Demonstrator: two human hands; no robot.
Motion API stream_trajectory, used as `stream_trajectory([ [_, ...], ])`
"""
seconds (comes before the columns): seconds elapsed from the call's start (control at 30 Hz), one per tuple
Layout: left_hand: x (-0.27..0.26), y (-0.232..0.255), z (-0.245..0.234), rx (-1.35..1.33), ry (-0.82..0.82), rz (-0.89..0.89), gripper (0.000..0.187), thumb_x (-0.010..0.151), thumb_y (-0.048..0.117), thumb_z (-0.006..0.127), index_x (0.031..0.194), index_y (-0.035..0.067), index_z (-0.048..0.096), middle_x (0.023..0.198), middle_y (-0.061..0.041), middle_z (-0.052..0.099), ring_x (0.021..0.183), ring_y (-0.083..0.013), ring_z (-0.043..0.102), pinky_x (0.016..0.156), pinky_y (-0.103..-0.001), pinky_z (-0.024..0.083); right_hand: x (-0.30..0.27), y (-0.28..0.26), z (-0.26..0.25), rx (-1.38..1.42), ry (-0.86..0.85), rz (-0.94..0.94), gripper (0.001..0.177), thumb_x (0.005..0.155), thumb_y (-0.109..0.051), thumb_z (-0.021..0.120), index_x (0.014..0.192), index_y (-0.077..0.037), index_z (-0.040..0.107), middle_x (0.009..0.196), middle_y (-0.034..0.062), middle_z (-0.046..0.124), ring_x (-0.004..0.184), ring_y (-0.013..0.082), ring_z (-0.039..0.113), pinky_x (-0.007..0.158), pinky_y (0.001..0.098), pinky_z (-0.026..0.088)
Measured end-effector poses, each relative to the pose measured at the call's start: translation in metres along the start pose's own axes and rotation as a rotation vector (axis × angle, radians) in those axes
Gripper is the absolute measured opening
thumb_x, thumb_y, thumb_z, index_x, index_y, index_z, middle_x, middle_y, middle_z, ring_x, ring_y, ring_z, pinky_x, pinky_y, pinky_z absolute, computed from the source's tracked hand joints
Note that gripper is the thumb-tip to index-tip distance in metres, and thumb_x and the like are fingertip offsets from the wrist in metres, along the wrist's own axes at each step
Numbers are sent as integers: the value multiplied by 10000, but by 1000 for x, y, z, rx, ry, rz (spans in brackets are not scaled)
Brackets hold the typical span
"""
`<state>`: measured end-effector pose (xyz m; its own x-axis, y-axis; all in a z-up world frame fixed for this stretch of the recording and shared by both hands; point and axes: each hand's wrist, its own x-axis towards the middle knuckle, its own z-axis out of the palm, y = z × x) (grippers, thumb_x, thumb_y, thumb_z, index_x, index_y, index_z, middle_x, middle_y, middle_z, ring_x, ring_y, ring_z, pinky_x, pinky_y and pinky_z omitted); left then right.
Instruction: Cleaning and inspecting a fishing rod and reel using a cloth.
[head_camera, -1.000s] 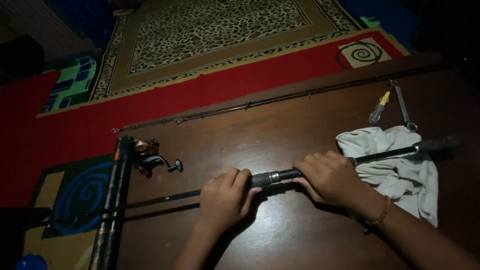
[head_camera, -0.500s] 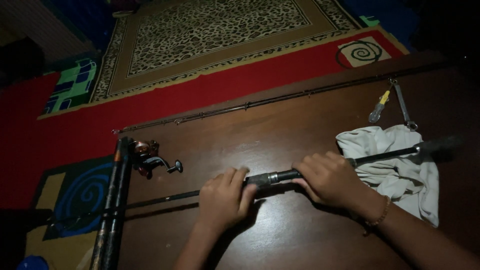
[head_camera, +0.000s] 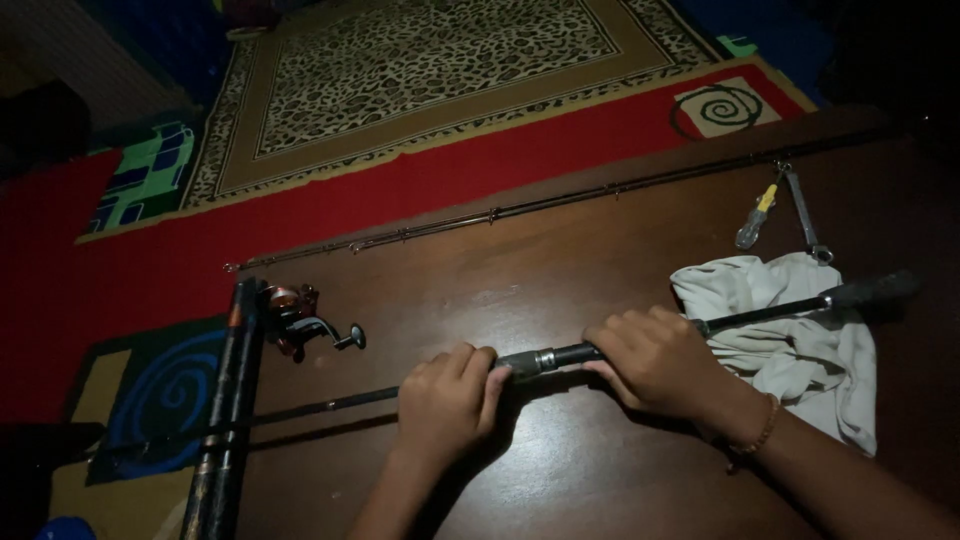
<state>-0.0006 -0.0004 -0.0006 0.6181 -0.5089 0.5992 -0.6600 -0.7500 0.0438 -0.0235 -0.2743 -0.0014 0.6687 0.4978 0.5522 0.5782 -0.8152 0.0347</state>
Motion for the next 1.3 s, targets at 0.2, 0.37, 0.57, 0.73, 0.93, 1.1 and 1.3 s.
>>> stream_trajectory([
  [0.2,6,7,-12,-96,-125,-37,339,988,430,570,1064,113,659,826,-47,652,491,-181,565,490,-316,495,1,2,-1,14,3,-9,224,917,-320,658,984,-106,657,737,27,619,546,174,528,535,313,408],
  [0.37,-1,2,1,-51,-81,-66,330,1014,356,463,1013,109,682,791,-45,673,494,-176,574,475,-299,467,2,0,-1,18,19,-3,229,907,-312,665,992,-99,667,723,24,613,522,171,512,514,316,407],
  [0.57,2,5,-2,-32,-110,-46,289,999,385,524,964,135,667,779,-28,647,473,-164,566,466,-286,482,1,1,1,11,19,-5,238,903,-321,673,1004,-106,664,767,25,633,563,171,542,540,312,415],
  [0.73,-5,-6,12,-78,-90,-62,371,1041,363,400,1030,103,664,771,-32,685,498,-156,588,447,-261,503,-4,5,9,24,-39,19,219,967,-346,599,997,-136,656,745,12,659,508,127,533,485,266,420],
  [0.93,-2,-6,10,-40,-6,17,292,1010,389,540,952,131,667,768,-1,643,439,-127,499,415,-245,422,-1,5,5,-2,41,-20,229,910,-327,665,987,-111,660,784,26,645,570,165,543,531,301,399],
  [1.1,-3,-7,9,-26,-215,-40,447,986,539,554,1129,125,641,867,-61,653,525,-165,580,485,-283,510,-8,11,14,-16,-40,3,250,922,-334,660,1014,-101,672,776,42,663,555,161,552,525,301,424],
  [1.3,1,0,0,-15,20,10,289,1026,296,496,867,124,666,707,-24,674,445,-161,582,416,-273,428,1,0,1,23,41,-15,240,881,-304,696,1003,-102,657,786,27,648,586,179,571,560,315,443],
])
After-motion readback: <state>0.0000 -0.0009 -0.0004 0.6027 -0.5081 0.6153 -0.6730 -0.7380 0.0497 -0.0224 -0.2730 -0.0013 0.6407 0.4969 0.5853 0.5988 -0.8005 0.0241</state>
